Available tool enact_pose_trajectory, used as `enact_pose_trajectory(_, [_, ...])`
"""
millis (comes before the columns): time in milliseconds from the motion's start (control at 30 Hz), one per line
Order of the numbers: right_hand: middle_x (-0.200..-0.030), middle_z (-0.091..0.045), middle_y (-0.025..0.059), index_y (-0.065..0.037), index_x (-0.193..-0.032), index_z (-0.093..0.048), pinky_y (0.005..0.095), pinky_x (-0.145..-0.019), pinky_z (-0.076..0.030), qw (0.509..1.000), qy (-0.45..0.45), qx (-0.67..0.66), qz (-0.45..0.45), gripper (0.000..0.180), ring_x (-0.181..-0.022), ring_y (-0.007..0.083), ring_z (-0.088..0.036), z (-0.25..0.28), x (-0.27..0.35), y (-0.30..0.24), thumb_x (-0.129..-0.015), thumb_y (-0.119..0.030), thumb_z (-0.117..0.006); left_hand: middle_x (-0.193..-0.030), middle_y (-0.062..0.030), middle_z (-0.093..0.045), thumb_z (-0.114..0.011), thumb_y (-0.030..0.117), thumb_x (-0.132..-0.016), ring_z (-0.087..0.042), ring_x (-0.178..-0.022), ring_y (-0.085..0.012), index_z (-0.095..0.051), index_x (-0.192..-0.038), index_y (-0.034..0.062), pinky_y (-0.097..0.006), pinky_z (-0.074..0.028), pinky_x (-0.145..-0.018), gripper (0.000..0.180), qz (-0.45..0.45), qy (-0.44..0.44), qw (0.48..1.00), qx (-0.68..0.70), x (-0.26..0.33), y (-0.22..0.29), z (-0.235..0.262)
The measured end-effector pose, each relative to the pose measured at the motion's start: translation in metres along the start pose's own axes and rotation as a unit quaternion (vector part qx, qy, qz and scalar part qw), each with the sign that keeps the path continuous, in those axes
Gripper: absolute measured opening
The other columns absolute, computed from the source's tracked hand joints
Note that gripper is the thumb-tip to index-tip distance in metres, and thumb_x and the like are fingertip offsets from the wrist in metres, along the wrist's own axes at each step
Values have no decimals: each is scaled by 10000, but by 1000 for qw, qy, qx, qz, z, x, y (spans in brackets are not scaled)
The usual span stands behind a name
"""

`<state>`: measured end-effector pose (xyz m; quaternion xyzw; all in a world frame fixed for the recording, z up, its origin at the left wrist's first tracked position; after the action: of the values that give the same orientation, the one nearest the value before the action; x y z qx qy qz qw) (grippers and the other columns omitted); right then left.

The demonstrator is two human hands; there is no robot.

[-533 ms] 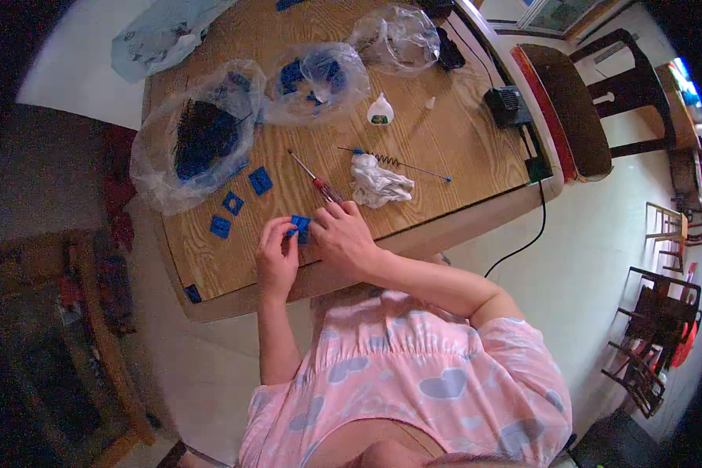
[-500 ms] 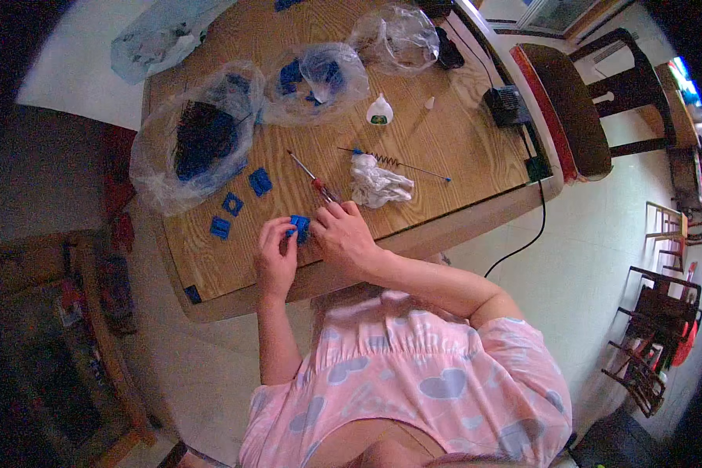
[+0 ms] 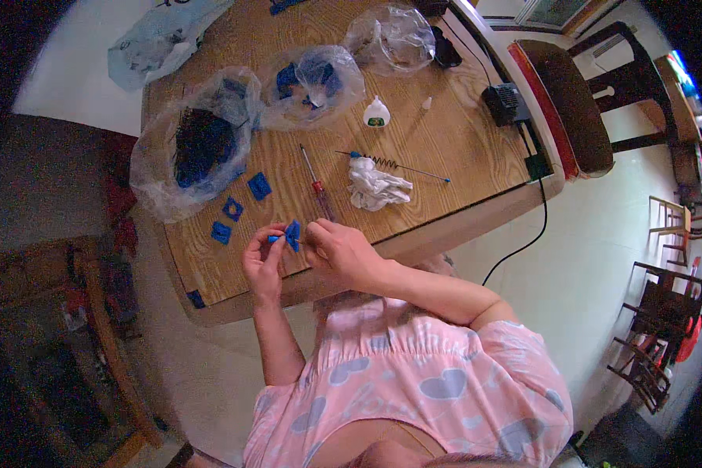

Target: The person assembles small blue electronic components by hand, using glue from a bottle and a precision tool at a workstation.

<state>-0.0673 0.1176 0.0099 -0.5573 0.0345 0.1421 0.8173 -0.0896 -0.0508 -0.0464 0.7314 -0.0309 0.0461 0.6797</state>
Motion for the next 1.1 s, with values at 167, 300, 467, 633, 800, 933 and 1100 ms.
enact_pose_trajectory(167, [-831, -486, 172, -13, -898, -465, 449, -619, -451, 998, -10, -23, 49, 204, -759, 390, -535, -4, 2, -11, -803, -111, -618, -1044, -94, -631, -630, -43, -807, -582, -989, -176, -624, -897, 22, -300, -448, -894, 112, -32, -11, 999, -36, 6, 4, -4])
enact_pose_trajectory(300, [-846, -485, 172, -10, -908, -472, 451, -629, -453, 997, -14, -44, 59, 207, -768, 392, -535, -3, 2, -13, -808, -109, -624, -1044, -97, -630, -635, -40, -800, -580, -996, -178, -625, -892, 25, -301, -448, -891, 113, -40, -14, 999, -9, 6, 8, -4])
enact_pose_trajectory(467, [-1006, -519, 201, -17, -1020, -481, 459, -744, -497, 995, -84, -37, 24, 269, -913, 417, -559, -14, 3, -3, -821, -136, -616, -1061, -98, -633, -615, -34, -830, -597, -975, -170, -627, -912, 13, -294, -461, -884, 96, 14, 18, 1000, -22, 6, 4, -1])
enact_pose_trajectory(633, [-1108, -497, 219, -14, -932, -518, 424, -746, -508, 992, -5, -56, 114, 182, -958, 395, -570, -7, 4, -16, -802, -74, -628, -1081, -109, -638, -590, -45, -856, -617, -978, -172, -631, -951, 14, -290, -506, -868, 119, 72, 56, 991, 100, 3, -18, 10])
enact_pose_trajectory(800, [-1242, -463, 220, -22, -954, -530, 398, -789, -535, 997, -26, -57, 43, 217, -1090, 395, -553, -6, 7, -2, -776, -41, -652, -1088, -114, -639, -590, -48, -861, -620, -983, -172, -626, -968, 15, -295, -523, -871, 130, 59, 48, 989, 127, 6, -9, 5])
enact_pose_trajectory(933, [-1279, -452, 218, -22, -961, -530, 394, -771, -549, 989, -41, -138, 37, 201, -1075, 371, -574, -2, 7, -9, -798, -39, -646, -1090, -125, -634, -597, -51, -853, -619, -987, -189, -626, -963, 9, -309, -517, -891, 129, 23, 50, 991, 120, 9, 4, 1])
enact_pose_trajectory(1100, [-1365, -405, 215, -22, -940, -530, 393, -819, -536, 986, -37, -161, 35, 167, -1122, 362, -563, -4, 4, -14, -810, -21, -634, -1091, -139, -626, -609, -45, -842, -613, -1000, -208, -627, -954, -2, -327, -511, -899, 121, -14, 25, 991, 127, 4, 24, -10])
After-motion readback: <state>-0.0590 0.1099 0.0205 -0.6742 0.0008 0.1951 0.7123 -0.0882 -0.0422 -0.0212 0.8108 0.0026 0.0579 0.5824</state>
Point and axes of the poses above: each hand's wrist, its own x-axis away from the middle knuckle, its own z-axis out of the back of the hand, y = z × x, the point moved 10 cm from there along -x, towards the middle knuckle
